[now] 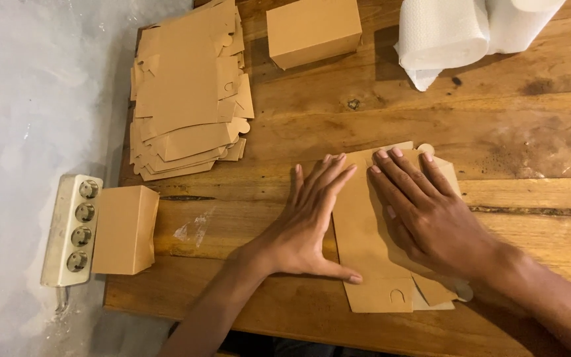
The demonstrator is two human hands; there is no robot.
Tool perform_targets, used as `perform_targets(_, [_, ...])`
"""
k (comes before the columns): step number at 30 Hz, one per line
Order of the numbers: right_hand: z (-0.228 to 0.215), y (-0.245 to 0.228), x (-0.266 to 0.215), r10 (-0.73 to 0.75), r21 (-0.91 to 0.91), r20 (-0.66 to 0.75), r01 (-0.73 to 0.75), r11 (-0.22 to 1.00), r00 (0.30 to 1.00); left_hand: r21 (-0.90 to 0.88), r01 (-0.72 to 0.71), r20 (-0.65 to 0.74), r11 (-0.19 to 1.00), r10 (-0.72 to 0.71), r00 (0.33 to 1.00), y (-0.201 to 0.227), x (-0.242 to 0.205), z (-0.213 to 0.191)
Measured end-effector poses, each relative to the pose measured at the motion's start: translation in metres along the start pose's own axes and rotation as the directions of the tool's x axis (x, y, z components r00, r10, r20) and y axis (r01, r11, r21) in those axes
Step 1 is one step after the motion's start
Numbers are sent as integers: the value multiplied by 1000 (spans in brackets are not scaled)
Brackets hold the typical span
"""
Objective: The person folds and assembles flat cardboard box blanks into small rectangular boxes. They crease the scored lines, fold side flaps, and tuck tabs into slots to form the box shape. The process is repeated for multiple blanks, with finished boxes placed aside.
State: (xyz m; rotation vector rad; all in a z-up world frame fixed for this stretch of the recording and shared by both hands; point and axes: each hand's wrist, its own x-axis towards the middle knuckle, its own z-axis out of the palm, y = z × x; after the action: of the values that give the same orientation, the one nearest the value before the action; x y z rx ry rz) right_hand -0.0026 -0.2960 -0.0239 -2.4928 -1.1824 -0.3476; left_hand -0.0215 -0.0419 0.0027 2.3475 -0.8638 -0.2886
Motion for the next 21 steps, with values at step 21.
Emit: perform_targets(21, [2,1,-2,1,29,2,-1,1000,1000,85,183,-365,979,-141,921,-43,11,12])
